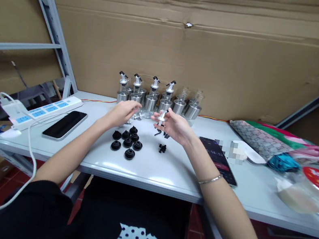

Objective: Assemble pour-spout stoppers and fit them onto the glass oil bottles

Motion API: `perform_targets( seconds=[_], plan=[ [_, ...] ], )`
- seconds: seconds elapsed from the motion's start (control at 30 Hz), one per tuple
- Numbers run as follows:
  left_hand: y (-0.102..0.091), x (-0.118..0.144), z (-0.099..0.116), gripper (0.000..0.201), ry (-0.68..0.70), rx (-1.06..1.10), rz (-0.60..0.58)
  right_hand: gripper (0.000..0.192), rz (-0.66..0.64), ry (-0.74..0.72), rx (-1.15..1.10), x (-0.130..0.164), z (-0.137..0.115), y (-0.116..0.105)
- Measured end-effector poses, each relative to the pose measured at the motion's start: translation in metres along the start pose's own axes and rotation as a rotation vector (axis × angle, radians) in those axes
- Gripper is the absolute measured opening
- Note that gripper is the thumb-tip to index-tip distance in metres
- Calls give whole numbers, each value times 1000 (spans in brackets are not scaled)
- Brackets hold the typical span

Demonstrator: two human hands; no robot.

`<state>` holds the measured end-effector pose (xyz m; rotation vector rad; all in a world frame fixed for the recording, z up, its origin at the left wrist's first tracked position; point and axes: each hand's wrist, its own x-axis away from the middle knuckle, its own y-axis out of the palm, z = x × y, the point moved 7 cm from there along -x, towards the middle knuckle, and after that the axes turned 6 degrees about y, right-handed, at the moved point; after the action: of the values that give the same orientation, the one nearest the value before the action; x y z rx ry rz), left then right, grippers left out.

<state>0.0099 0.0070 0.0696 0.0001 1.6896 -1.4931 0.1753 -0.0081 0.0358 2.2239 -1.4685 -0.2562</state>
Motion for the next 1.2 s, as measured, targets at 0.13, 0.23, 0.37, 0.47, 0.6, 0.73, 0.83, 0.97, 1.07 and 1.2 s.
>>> perform_targets(
  seconds=[0.13,0.23,0.37,0.47,0.6,0.73,0.83,0.97,1.07,1.2],
  plan=[
    [16,4,-14,25,-31,8,-198,29,-20,-16,3,1,-2,2],
    [24,6,-15,20,-53,25,-296,27,-23,-44,14,2,-4,3],
    [31,8,-12,18,-72,49,-427,25,-13,-63,22,1,-5,1],
    [34,9,-10,18,-73,56,-448,24,-9,-49,34,0,-3,-1],
    [38,10,-9,17,-80,50,-475,23,-10,-32,52,0,-1,-2],
    [35,8,-8,14,-87,54,-423,21,-31,-45,63,2,-1,1],
    [24,3,-6,13,-119,111,-254,19,-53,-72,55,3,-2,5],
    [21,0,4,11,-129,253,-100,19,-103,-103,60,4,-2,12],
    [27,-1,18,12,-73,313,-71,19,-131,-111,78,5,0,15],
    [26,1,27,16,-27,322,14,19,-148,-131,81,5,-1,16]
  ],
)
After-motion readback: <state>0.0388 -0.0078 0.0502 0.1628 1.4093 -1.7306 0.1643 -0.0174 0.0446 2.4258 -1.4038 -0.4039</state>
